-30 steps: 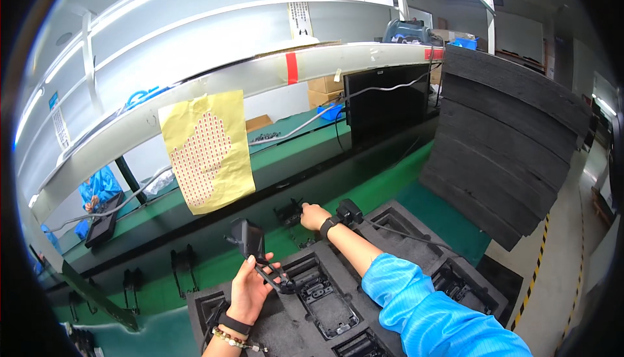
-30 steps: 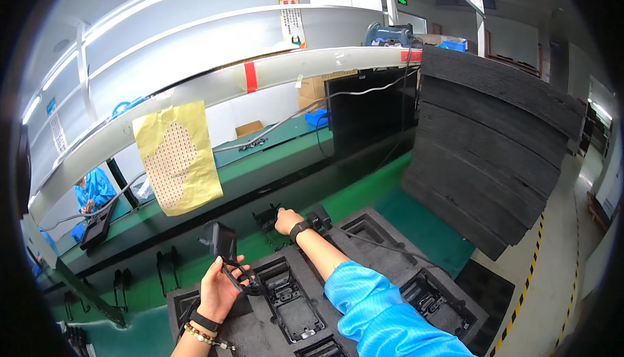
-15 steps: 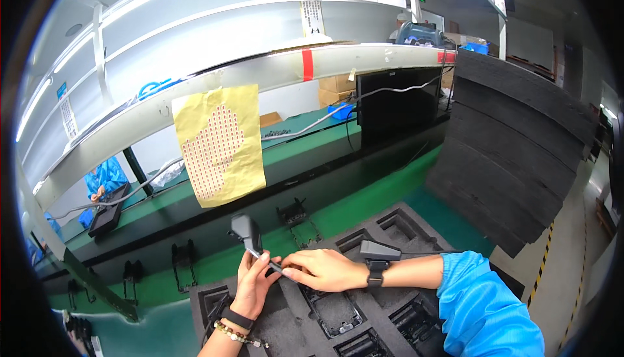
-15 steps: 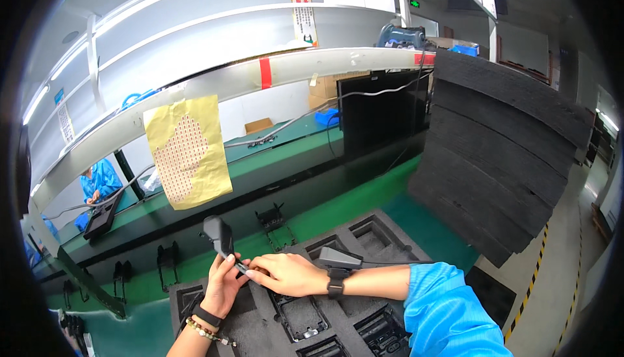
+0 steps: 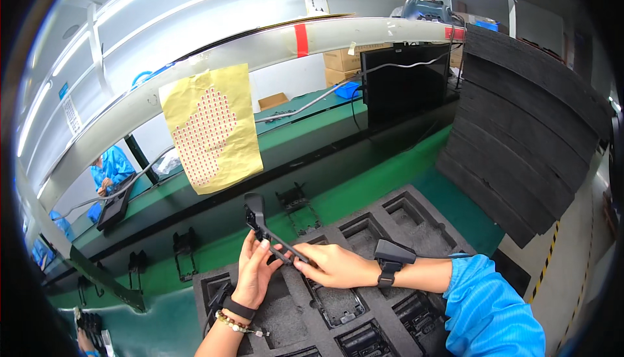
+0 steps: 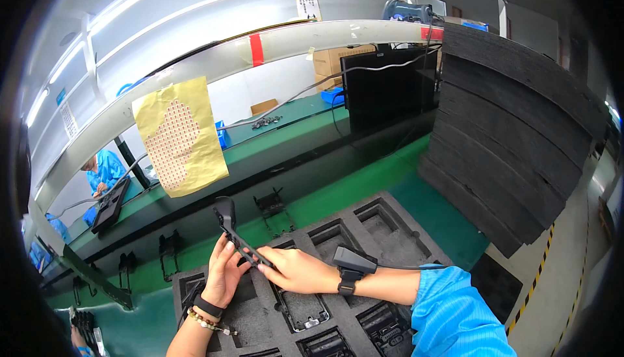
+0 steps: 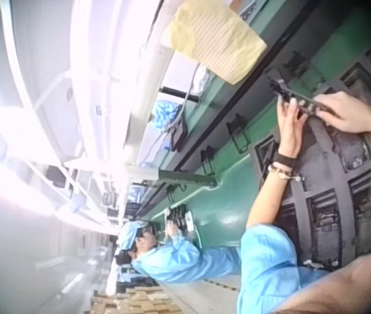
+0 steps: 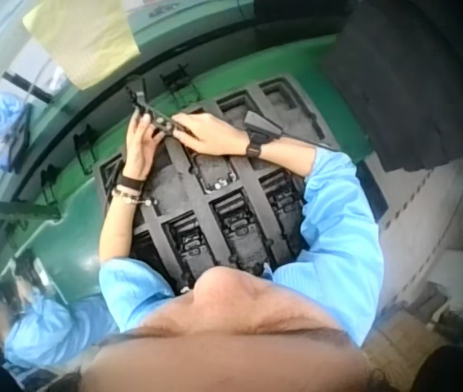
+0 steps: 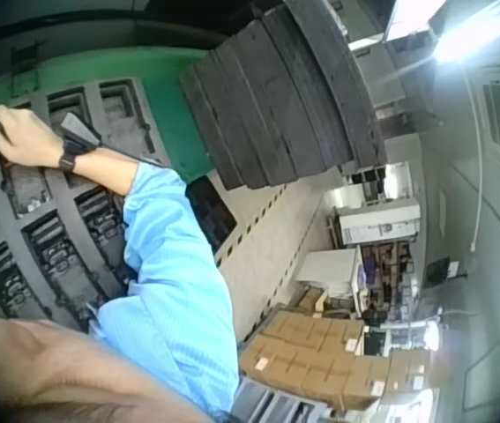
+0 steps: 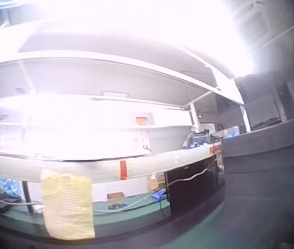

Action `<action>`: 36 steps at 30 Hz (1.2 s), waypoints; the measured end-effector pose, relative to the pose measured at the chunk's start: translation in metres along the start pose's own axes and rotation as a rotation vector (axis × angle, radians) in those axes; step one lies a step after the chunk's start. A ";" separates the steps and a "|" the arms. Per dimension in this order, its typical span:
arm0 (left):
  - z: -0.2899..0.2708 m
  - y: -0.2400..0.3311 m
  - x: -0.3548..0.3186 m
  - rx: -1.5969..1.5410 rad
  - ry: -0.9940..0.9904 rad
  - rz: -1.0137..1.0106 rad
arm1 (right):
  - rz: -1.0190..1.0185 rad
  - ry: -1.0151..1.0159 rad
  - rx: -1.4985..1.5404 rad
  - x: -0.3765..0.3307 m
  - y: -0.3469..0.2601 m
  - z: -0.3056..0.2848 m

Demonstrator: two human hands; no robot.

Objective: Inspecting and placing plastic device housings into a protective foam tray on an assembly line.

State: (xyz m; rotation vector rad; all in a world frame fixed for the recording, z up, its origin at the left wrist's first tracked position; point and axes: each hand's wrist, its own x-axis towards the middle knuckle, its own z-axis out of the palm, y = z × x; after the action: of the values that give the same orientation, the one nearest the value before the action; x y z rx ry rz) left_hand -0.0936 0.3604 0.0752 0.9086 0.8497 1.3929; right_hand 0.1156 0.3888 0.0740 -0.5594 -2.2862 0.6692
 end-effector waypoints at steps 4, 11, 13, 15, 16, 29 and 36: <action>-0.004 -0.002 0.001 -0.082 0.028 0.003 | 0.481 0.022 0.650 0.011 0.008 -0.008; -0.006 0.001 0.003 0.012 0.004 -0.035 | 0.526 0.292 0.947 0.030 0.092 -0.068; -0.005 0.002 0.003 0.019 -0.003 -0.040 | 0.545 0.450 0.785 0.030 0.113 -0.102; -0.006 0.003 0.004 0.027 -0.002 -0.040 | 0.590 0.573 0.644 0.022 0.142 -0.133; -0.006 0.003 0.004 0.028 -0.013 -0.047 | 0.624 0.618 0.606 0.014 0.157 -0.147; -0.002 0.003 0.005 0.059 -0.028 -0.082 | 1.007 0.715 0.598 -0.051 0.259 -0.180; -0.002 0.003 0.003 0.076 -0.008 -0.085 | 1.081 0.601 0.629 -0.044 0.253 -0.178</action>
State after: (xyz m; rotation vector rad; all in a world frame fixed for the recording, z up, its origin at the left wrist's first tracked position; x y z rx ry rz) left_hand -0.0968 0.3638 0.0767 0.9242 0.9300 1.2902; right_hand 0.3229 0.6147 0.0142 -1.4295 -0.9928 1.3971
